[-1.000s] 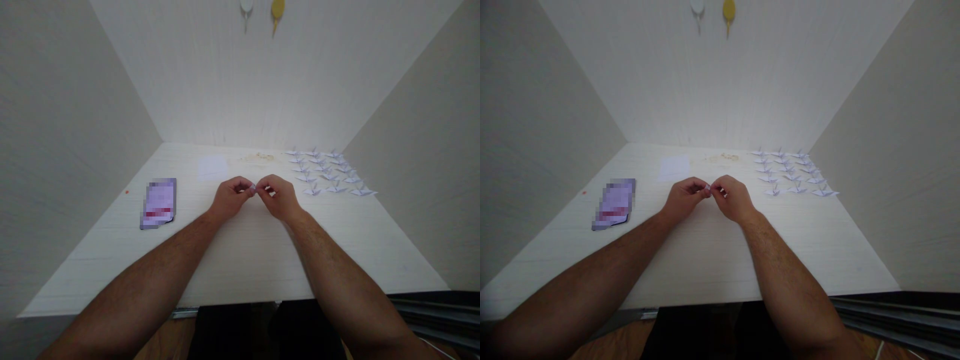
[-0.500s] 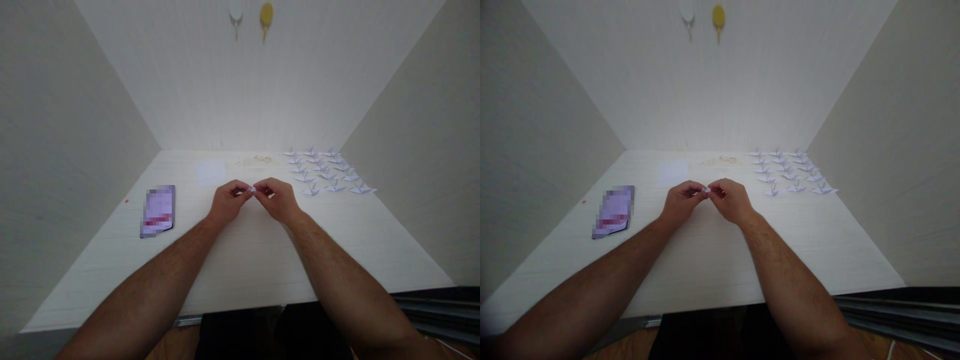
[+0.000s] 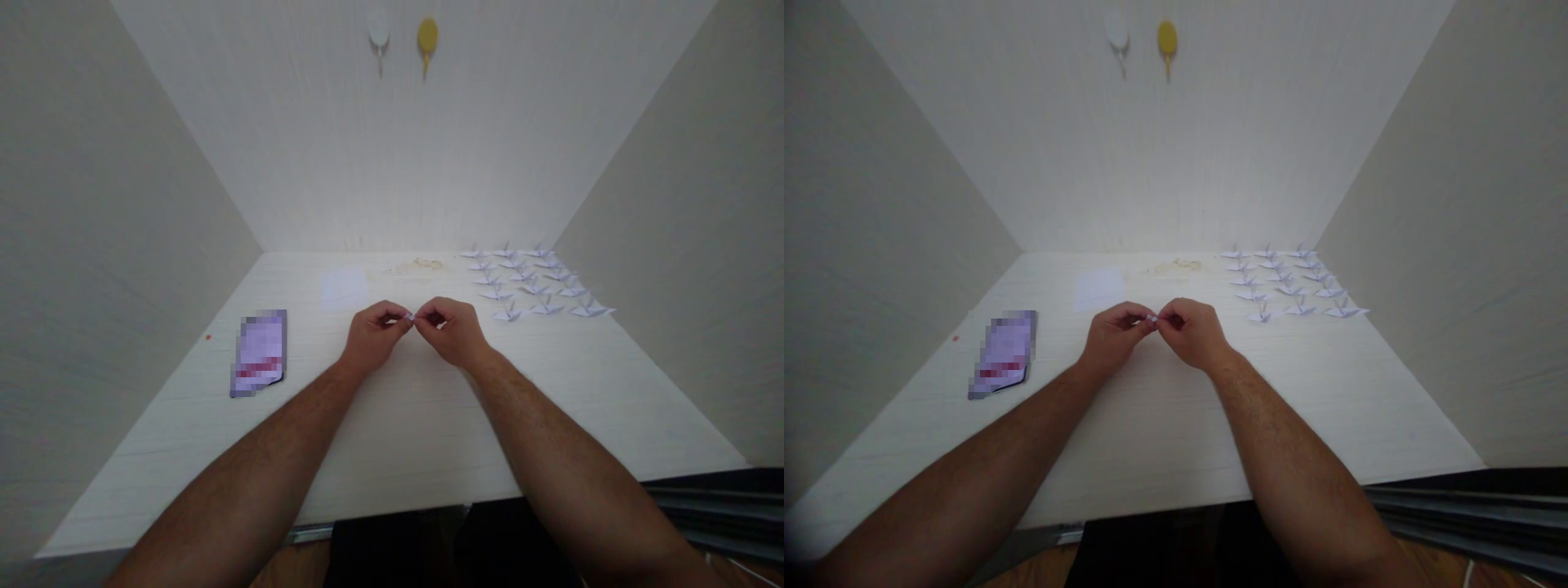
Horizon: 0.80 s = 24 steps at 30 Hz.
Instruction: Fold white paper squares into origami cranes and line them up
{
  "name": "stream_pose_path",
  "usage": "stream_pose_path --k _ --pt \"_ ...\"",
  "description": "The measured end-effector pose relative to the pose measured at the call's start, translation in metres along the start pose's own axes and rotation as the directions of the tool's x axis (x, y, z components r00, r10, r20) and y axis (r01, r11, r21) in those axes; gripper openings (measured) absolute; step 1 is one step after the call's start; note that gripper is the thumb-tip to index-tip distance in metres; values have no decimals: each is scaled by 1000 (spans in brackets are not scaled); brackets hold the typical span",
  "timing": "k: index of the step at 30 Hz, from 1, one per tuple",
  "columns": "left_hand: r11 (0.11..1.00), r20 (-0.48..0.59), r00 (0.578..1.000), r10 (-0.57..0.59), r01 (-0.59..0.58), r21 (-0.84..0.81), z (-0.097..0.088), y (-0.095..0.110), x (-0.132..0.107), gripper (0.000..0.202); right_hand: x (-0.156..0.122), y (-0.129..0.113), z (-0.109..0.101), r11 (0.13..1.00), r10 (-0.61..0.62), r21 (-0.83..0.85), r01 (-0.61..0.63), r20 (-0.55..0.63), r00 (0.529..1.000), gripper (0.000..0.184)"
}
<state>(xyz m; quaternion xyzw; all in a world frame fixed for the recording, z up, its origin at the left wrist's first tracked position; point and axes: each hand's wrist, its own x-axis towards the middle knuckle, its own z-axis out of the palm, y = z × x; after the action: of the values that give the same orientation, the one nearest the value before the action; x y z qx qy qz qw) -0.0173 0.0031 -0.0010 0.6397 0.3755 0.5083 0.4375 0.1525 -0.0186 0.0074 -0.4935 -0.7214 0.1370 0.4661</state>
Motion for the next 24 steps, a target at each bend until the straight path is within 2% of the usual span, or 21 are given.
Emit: stream_pose_path --k 12,24 --pt "1000 5 1000 -20 21 -21 -1 -1 1 18 0 -2 5 988 114 96 -117 41 993 10" --pt "993 32 997 -66 69 -92 -1 3 0 13 -1 -6 6 981 158 105 -165 68 985 15"
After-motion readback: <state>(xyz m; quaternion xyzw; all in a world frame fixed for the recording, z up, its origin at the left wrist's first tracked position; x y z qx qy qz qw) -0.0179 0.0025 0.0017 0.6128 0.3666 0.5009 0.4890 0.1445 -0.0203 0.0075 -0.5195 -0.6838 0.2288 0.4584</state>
